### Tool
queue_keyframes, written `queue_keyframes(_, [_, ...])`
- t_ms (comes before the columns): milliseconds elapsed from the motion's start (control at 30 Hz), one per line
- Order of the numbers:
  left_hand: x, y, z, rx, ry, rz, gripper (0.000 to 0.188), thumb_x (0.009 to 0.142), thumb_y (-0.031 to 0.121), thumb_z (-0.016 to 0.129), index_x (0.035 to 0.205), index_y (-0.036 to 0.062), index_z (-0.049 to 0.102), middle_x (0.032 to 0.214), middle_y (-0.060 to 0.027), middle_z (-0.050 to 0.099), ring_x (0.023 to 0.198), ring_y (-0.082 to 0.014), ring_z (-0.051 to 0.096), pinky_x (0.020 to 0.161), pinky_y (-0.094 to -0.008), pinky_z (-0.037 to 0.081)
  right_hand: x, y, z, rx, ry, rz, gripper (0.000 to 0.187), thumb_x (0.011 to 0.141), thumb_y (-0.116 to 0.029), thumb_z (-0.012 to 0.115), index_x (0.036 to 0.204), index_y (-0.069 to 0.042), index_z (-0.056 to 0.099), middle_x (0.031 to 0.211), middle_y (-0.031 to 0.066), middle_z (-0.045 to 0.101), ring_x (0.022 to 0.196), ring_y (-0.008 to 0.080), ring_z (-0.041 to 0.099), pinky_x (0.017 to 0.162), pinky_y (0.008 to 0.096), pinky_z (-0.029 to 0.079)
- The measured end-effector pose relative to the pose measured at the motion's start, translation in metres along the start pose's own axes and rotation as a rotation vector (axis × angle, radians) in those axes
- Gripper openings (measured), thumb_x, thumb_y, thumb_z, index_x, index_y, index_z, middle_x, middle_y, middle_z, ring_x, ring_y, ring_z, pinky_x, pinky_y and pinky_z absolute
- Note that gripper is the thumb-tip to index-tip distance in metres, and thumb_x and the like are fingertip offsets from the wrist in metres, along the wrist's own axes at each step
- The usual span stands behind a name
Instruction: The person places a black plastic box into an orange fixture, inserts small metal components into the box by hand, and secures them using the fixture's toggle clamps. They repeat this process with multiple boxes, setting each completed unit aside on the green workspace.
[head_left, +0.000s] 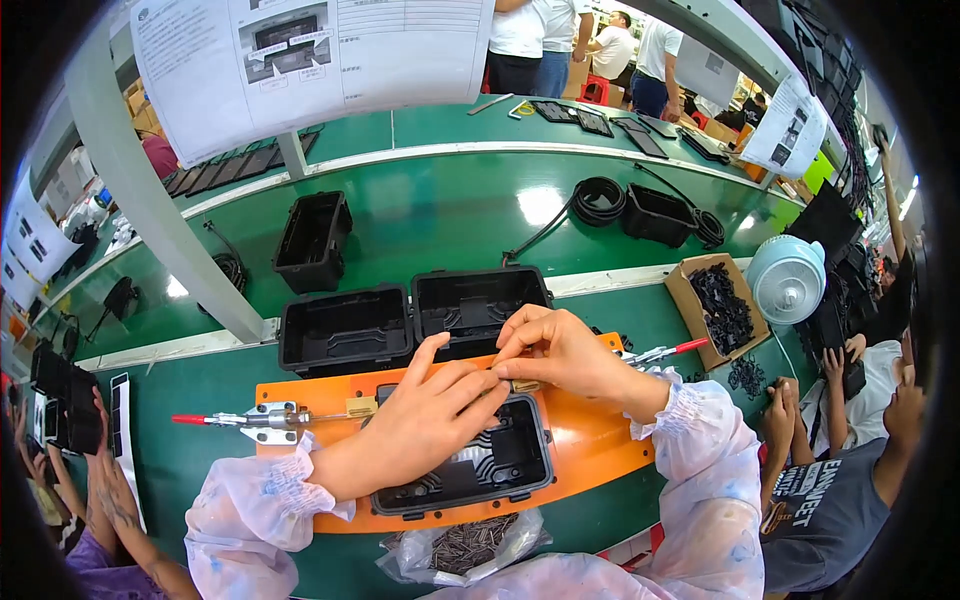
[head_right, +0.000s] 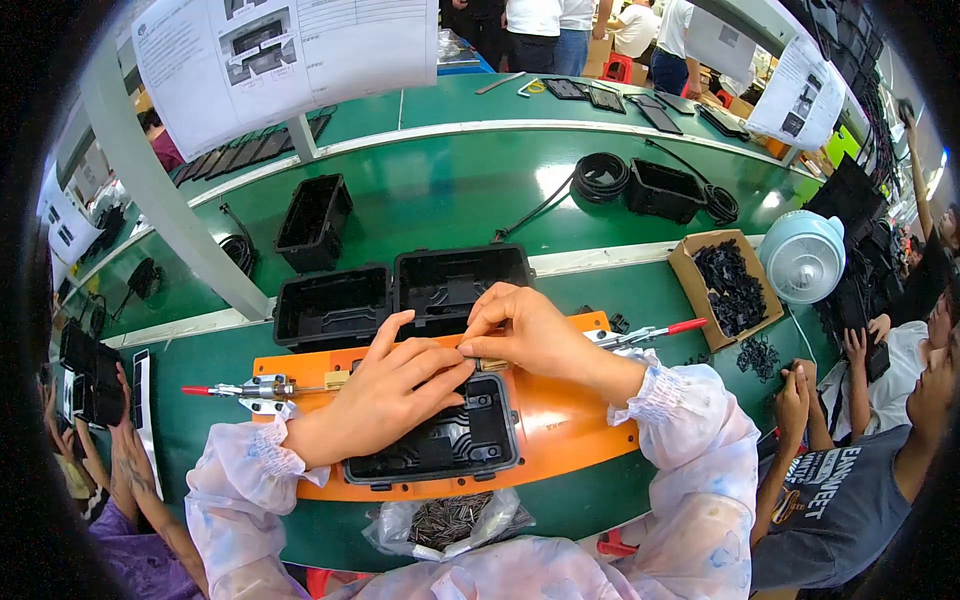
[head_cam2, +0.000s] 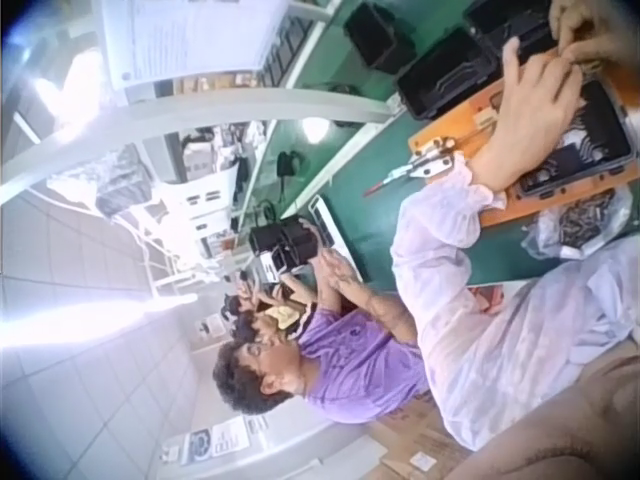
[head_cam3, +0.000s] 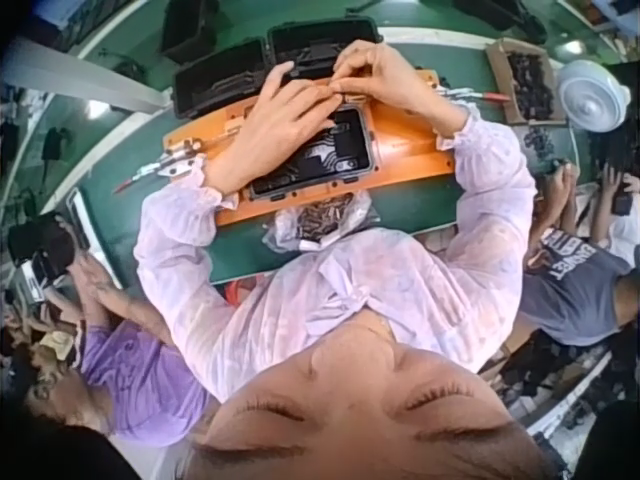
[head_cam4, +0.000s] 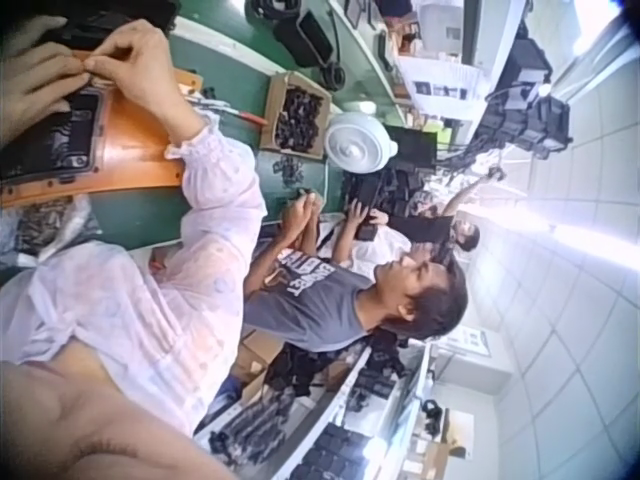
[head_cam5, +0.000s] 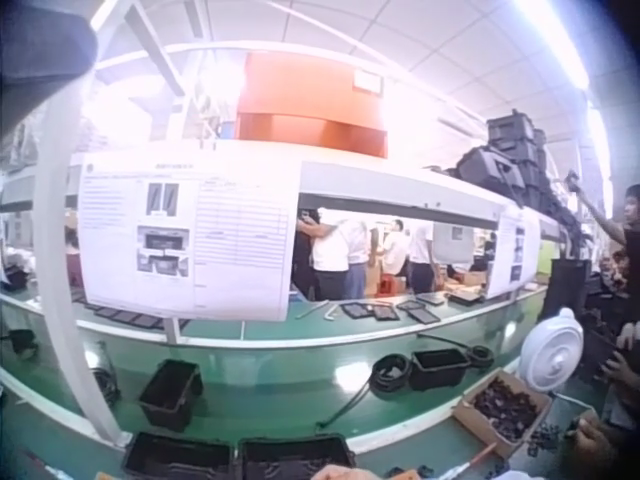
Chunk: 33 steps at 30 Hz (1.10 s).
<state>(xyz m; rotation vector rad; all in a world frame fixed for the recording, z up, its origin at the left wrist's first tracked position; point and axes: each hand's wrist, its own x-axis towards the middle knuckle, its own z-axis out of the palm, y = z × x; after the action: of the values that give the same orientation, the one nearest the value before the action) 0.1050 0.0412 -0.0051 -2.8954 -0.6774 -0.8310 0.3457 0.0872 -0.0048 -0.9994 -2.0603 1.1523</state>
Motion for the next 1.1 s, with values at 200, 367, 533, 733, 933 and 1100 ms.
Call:
queue_keyframes(200, [0.001,0.0,0.007,-0.086,0.02,-0.057,0.039,0.086,0.02,0.076,0.12,0.0039,0.066,0.111,-0.005,0.062,0.108,-0.022,0.06,0.109,-0.0596,0.036,-0.009,-0.002,0.002,0.044,0.016,0.063,0.012,0.089,-0.011,0.078,0.099,-0.004,0.079,0.119,0.0063,0.056,0.095,0.0113,0.06,0.08,0.0264,0.052])
queue_keyframes(367, [0.002,0.001,0.007,-0.127,0.018,-0.09,0.038,0.086,0.019,0.076,0.12,0.0045,0.067,0.107,-0.0044,0.061,0.106,-0.022,0.06,0.109,-0.0596,0.036,-0.019,-0.01,-0.01,-0.43,0.002,-0.3,0.02,0.092,-0.008,0.072,0.111,-0.004,0.077,0.129,0.012,0.057,0.105,0.0227,0.062,0.092,0.0348,0.053])
queue_keyframes(533, [0.006,-0.002,0.004,-0.092,-0.032,-0.053,0.037,0.082,0.022,0.078,0.114,0.0048,0.07,0.106,-0.0036,0.061,0.108,-0.0216,0.059,0.109,-0.0605,0.035,-0.028,-0.013,-0.011,-0.306,0.12,-0.283,0.03,0.091,-0.004,0.069,0.121,-0.004,0.072,0.124,0.0165,0.064,0.109,0.0286,0.063,0.093,0.0379,0.052])
queue_keyframes(733, [0.006,0.003,0.01,0.059,-0.023,0.13,0.017,0.078,0.012,0.07,0.09,0.0002,0.073,0.098,-0.0053,0.059,0.104,-0.023,0.059,0.116,-0.0652,0.031,-0.062,-0.045,0.017,-0.408,0.039,-0.599,0.025,0.085,-0.007,0.072,0.11,-0.002,0.073,0.1,0.011,0.068,0.093,0.0296,0.068,0.08,0.0391,0.057])
queue_keyframes(933, [0.019,0.0,-0.004,0.101,-0.161,0.191,0.019,0.084,0.013,0.071,0.098,-0.0005,0.073,0.096,-0.003,0.061,0.101,-0.0197,0.061,0.116,-0.0652,0.032,-0.088,-0.059,0.089,-0.416,-0.433,-0.817,0.037,0.079,-0.011,0.061,0.111,0.008,0.063,0.094,0.0117,0.062,0.079,0.0214,0.062,0.065,0.0293,0.053])
queue_keyframes(1100, [0.009,-0.003,0.006,-0.012,-0.041,0.113,0.03,0.085,0.016,0.072,0.111,-0.0004,0.068,0.097,-0.0033,0.06,0.1,-0.0197,0.061,0.114,-0.0647,0.033,-0.107,-0.042,0.135,-0.915,-0.476,-0.77,0.02,0.074,-0.015,0.063,0.083,0.003,0.067,0.078,0.0111,0.061,0.065,0.0204,0.058,0.056,0.0303,0.044])
